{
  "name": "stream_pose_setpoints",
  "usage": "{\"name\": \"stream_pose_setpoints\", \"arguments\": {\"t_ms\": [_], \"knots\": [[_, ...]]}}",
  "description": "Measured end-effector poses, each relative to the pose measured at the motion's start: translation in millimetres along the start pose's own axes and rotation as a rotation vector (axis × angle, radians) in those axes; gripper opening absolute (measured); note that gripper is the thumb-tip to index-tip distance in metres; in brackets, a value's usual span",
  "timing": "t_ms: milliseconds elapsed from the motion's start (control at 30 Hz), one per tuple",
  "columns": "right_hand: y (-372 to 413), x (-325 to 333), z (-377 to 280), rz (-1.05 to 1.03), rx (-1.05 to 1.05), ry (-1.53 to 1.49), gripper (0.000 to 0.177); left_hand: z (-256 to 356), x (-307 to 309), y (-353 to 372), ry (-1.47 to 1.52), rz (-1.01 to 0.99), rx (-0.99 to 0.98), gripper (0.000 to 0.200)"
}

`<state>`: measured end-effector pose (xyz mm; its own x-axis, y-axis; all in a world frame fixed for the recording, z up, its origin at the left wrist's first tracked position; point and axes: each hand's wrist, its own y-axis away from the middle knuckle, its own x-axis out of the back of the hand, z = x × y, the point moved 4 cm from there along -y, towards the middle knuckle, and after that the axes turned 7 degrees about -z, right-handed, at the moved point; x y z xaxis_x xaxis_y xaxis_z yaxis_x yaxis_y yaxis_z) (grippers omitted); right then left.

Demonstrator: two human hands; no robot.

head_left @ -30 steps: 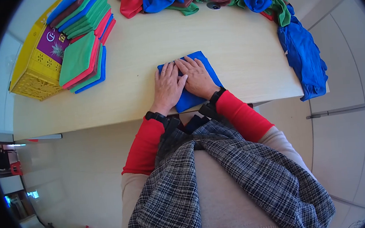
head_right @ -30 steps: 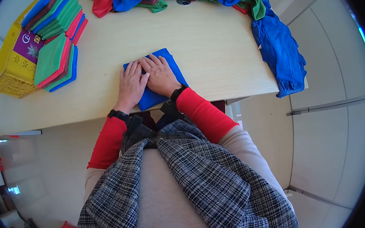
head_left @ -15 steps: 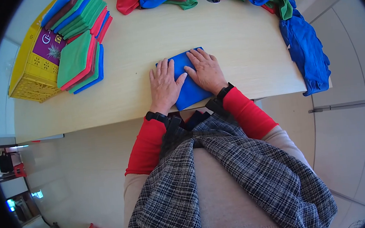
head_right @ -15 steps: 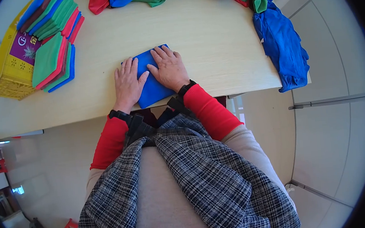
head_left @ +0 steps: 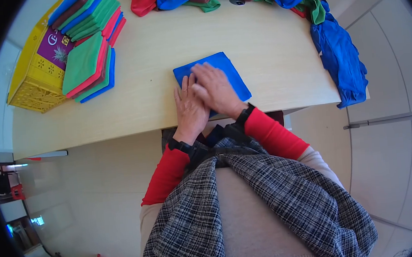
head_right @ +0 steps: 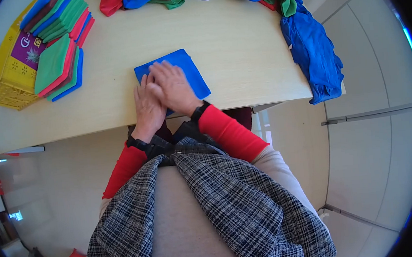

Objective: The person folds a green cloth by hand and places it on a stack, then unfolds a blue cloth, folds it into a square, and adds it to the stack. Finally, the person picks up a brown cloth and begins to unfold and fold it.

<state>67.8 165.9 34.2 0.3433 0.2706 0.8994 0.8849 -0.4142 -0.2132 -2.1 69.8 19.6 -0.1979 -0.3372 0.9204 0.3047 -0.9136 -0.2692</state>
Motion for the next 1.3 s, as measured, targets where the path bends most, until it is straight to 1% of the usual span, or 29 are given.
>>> {"name": "stream_pose_setpoints", "arguments": {"t_ms": [33,67,167,333,567,700,833,1067,1133,1267,1300], "knots": [[-1.6,-3.5,-4.4,-0.015,0.051,-0.078,0.059,1.4,-0.5,-0.8,0.012,0.012,-0.01,0.063],[-1.2,-2.9,-2.3,-0.017,0.046,-0.079,0.059,1.3,-1.1,-1.3,0.014,0.007,-0.012,0.063],[1.2,-4.3,5.6,-0.029,0.036,-0.024,0.059,-1.2,-2.9,-1.0,-0.083,-0.032,-0.011,0.063],[3.5,3.0,27.2,-0.044,-0.029,0.09,0.061,-1.8,-5.1,-1.4,-0.062,-0.112,0.04,0.062],[7.5,9.3,41.3,-0.03,-0.09,0.187,0.058,-1.7,-3.0,-1.2,-0.028,-0.115,0.054,0.061],[12.7,18.6,49.5,-0.016,-0.161,0.133,0.057,-1.5,-1.7,0.3,-0.031,-0.109,0.057,0.062],[21.2,21.1,65.6,0.015,-0.174,0.093,0.056,-1.8,-3.2,2.2,-0.028,-0.099,0.057,0.063],[34.9,24.4,81.4,0.037,-0.194,0.124,0.056,-6.9,-3.6,12.2,-0.019,-0.083,0.059,0.062],[35.6,30.3,74.2,0.042,-0.199,0.13,0.056,-8.2,-0.2,17.5,-0.024,-0.082,0.052,0.062],[29.9,41.4,49.6,0.121,-0.209,0.238,0.056,-10.3,7.3,30.2,0.026,-0.062,0.047,0.063],[24.9,46.6,29.8,0.157,-0.123,0.16,0.056,-7.3,10.1,32.4,0.038,-0.046,0.026,0.064]]}}
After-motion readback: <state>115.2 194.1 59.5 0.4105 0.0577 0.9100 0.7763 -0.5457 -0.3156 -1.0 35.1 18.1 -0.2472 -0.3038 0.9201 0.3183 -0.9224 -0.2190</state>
